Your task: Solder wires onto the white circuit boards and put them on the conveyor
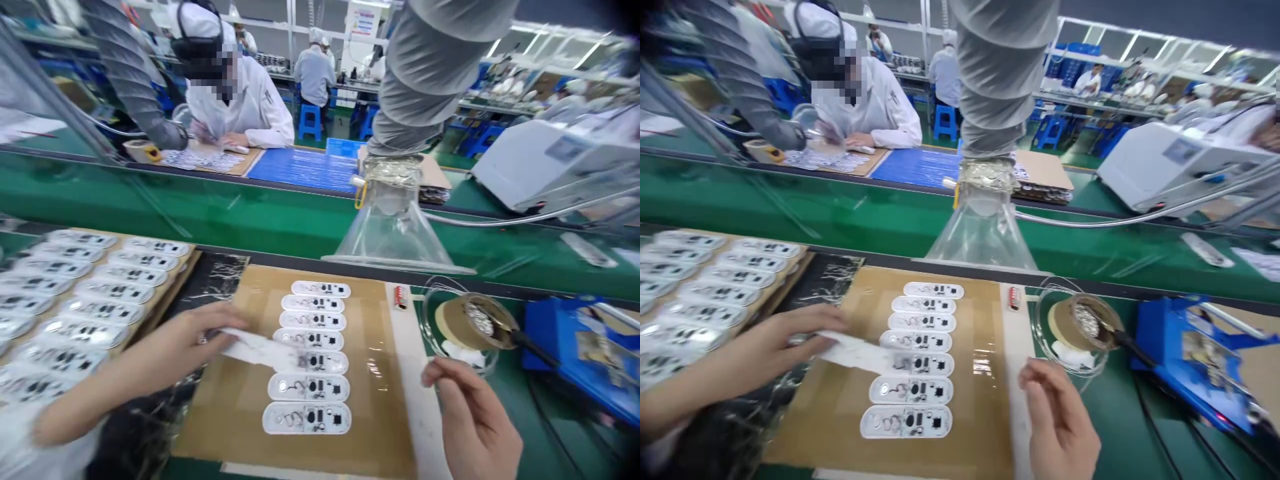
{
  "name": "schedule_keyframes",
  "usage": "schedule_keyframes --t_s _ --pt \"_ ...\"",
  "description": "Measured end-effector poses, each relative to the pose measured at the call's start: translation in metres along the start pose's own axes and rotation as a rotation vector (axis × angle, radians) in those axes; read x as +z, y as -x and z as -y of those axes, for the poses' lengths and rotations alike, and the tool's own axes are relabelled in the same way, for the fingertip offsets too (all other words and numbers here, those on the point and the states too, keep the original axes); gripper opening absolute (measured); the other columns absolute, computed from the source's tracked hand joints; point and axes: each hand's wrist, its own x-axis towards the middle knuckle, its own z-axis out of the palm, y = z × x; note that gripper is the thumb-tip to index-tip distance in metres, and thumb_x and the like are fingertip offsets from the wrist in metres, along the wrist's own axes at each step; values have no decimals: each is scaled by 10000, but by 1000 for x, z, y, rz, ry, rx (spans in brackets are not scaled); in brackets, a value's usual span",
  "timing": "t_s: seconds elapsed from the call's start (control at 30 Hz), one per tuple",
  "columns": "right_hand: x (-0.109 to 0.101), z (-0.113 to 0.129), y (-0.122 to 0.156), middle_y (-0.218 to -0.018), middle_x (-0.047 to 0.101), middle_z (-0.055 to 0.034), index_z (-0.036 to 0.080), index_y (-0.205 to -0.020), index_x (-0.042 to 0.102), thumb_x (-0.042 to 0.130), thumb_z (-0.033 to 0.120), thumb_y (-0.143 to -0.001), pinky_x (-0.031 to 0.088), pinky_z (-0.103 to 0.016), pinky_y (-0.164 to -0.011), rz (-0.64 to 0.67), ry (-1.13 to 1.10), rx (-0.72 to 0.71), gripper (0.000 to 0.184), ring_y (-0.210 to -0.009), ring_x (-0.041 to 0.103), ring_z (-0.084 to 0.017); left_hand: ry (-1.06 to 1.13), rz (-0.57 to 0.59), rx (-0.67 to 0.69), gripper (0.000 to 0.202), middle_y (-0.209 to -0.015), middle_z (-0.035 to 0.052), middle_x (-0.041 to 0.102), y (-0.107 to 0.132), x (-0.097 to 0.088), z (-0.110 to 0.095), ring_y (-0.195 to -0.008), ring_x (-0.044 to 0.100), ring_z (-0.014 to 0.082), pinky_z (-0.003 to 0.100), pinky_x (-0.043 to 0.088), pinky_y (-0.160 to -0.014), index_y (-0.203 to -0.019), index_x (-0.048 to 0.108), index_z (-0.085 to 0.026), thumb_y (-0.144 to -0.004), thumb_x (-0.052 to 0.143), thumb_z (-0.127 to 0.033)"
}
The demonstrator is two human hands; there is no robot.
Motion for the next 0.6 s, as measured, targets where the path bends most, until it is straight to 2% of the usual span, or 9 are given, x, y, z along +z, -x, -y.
schedule_keyframes --t_s 0.1,0.17,0.2,0.27,0.3,0.37,0.43,0.5,0.6 --pt "27 24 11 -1156 810 -111 305 -1311 805 815 534 -932 672 -369 -831 515 -51 160 443 -1033 775 -302 136 207 62 307 -1217 57 815 -20 24 -60 -1111 747 269 402 572 -1020 -1098 837 -267 -1017 555 -360" --pt "46 31 14 -1173 811 -121 318 -1367 788 802 605 -926 680 -396 -828 724 -109 327 527 -1037 778 -318 184 278 89 255 -1101 65 810 -32 43 -79 -1024 742 248 373 571 -942 -1022 817 -232 -1000 573 -304" --pt "54 31 14 -1085 815 -118 301 -1343 800 779 637 -937 675 -391 -785 770 -147 407 527 -955 779 -304 212 302 91 241 -1067 67 803 -36 50 -82 -992 736 243 367 569 -912 -1004 806 -223 -1009 582 -312" --pt "63 29 13 -859 780 -90 246 -1263 822 736 681 -957 638 -368 -683 754 -248 524 539 -747 733 -253 313 336 89 257 -1088 70 796 -40 60 -81 -988 725 237 366 573 -893 -1061 791 -221 -1051 581 -367" --pt "64 26 12 -778 749 -72 221 -1228 825 730 694 -957 613 -355 -644 718 -300 552 553 -673 696 -230 385 345 94 277 -1164 75 790 -40 63 -78 -1036 722 239 372 579 -917 -1145 777 -230 -1075 570 -400" --pt "62 22 8 -731 724 -57 192 -1199 822 749 692 -946 577 -338 -622 641 -371 567 565 -628 660 -206 508 357 144 321 -1370 86 731 -37 68 -70 -1187 700 244 388 584 -999 -1351 702 -269 -1100 555 -406" --pt "58 20 4 -741 729 -54 181 -1192 817 762 672 -950 555 -324 -636 623 -380 558 550 -635 656 -192 509 337 225 386 -1537 93 625 -33 73 -65 -1375 619 260 417 547 -1122 -1471 618 -306 -1087 581 -331" --pt "55 19 2 -760 736 -52 183 -1207 809 746 654 -974 548 -320 -664 647 -366 552 529 -656 663 -186 405 306 289 421 -1591 96 565 -30 80 -66 -1452 567 277 444 509 -1188 -1480 611 -323 -1064 604 -262" --pt "55 19 3 -772 739 -51 188 -1223 803 728 665 -982 558 -334 -685 717 -357 545 539 -677 682 -199 289 273 329 321 -1547 99 584 -29 89 -76 -1371 632 286 453 525 -1164 -1370 697 -315 -1063 622 -259"
